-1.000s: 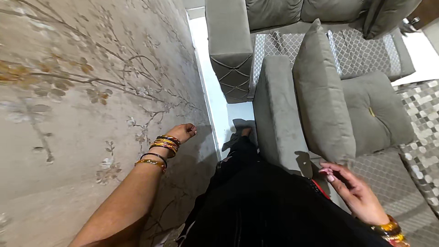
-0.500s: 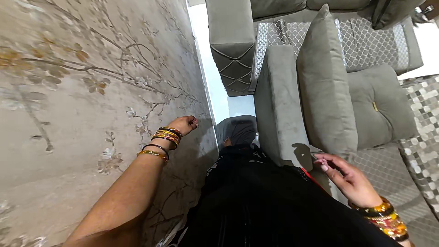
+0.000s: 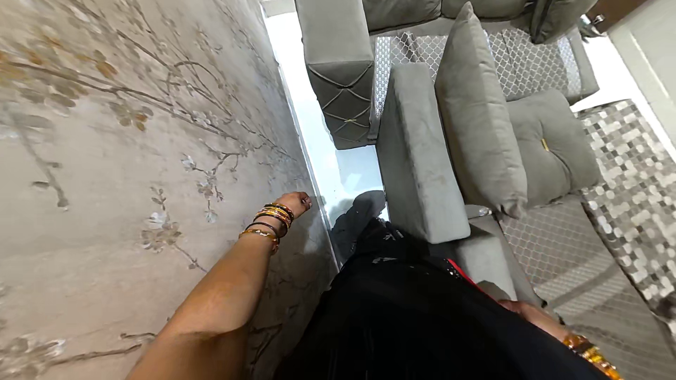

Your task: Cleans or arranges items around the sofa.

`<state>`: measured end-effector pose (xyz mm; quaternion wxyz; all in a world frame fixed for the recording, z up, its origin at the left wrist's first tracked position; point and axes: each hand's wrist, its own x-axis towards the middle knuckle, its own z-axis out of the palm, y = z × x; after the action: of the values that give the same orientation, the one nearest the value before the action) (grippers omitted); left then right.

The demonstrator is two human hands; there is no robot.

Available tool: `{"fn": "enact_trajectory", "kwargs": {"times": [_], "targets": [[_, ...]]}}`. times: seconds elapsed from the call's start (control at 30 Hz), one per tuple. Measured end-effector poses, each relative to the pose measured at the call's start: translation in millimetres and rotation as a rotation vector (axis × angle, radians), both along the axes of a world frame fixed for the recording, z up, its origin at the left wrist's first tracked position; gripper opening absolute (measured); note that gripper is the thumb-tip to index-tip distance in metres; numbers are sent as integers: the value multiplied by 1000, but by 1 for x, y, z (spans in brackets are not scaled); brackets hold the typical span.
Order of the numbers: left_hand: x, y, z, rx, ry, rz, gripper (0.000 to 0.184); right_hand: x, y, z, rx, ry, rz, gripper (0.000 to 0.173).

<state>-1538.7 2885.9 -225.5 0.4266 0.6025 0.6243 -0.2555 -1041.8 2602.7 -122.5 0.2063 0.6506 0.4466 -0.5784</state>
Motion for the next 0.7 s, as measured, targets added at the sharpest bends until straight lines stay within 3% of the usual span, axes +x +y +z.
{"fn": "enact_trajectory", "kwargs": {"times": [0.2, 0.33, 0.47, 0.7], "targets": [[25, -74, -26, -63, -108, 159, 32, -13, -76, 8, -68, -197, -36, 36], [31, -129, -49, -150, -146, 179, 35, -38, -71, 40, -230, -251, -67, 42], [34, -167, -45, -190, -56, 158, 37, 2, -123, -30, 5, -295, -106, 46], [37, -248, -27, -89, 0, 232, 34, 19, -165, -56, 211, -119, -199, 47]]}}
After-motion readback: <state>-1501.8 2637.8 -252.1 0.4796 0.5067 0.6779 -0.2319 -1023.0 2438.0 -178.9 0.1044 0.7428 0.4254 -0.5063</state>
